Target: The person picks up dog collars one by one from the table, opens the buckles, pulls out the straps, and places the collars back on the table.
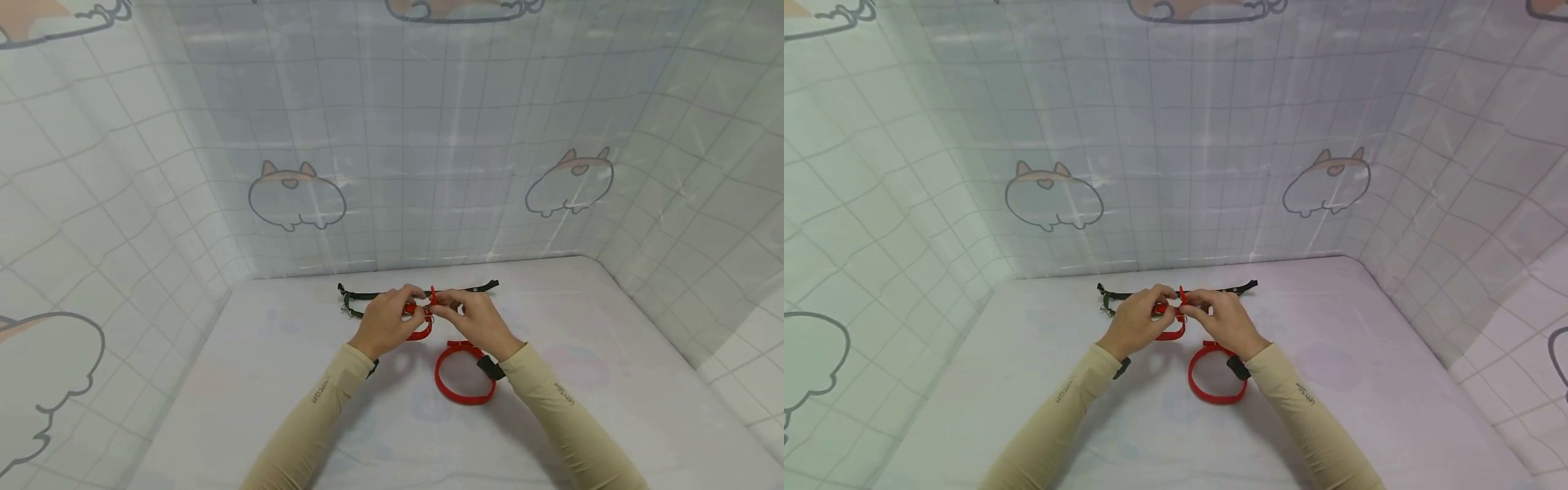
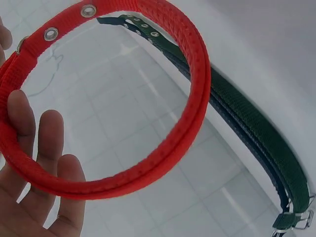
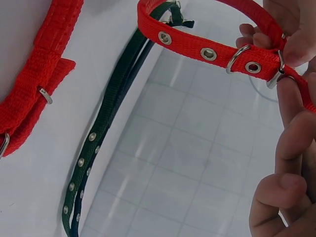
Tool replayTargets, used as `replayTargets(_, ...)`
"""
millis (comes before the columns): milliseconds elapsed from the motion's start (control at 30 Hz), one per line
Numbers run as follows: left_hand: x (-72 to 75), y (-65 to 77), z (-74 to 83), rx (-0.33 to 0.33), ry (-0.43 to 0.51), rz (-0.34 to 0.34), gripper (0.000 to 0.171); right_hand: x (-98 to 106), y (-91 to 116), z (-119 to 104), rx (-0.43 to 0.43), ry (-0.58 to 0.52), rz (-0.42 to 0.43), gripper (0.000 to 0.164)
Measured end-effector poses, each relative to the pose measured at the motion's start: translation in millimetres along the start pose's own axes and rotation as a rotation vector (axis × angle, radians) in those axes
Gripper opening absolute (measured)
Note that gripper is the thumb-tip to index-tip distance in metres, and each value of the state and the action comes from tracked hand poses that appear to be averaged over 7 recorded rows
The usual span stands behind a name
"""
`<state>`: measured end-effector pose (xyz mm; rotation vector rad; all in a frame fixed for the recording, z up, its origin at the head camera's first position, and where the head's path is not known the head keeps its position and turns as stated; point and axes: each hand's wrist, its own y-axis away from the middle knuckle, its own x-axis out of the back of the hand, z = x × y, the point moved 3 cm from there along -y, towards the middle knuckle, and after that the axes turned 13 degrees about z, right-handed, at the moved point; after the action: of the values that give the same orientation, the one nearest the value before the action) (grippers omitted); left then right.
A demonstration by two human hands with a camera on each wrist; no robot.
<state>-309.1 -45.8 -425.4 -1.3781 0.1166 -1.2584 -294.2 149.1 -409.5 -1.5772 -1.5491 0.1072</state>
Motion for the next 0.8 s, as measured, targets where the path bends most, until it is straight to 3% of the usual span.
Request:
replayTargets(300, 3.7, 7.1, 7.7, -0.236, -0.222, 0.057, 0.024, 0, 5, -1, 0.013, 0.028, 0.027, 0.024)
replayTargets(567, 3.4, 14.3, 11.4, -0.332, -0.305, 0.091, 0.025, -1, 9, 0, 0.026, 0.046, 0.038, 0.026)
replayTargets(800, 1.2, 21.3, 10.0, -0.376, -0.300, 0.030, 0.029, -3, 16, 1, 0.033, 0.052, 0.032, 0.024)
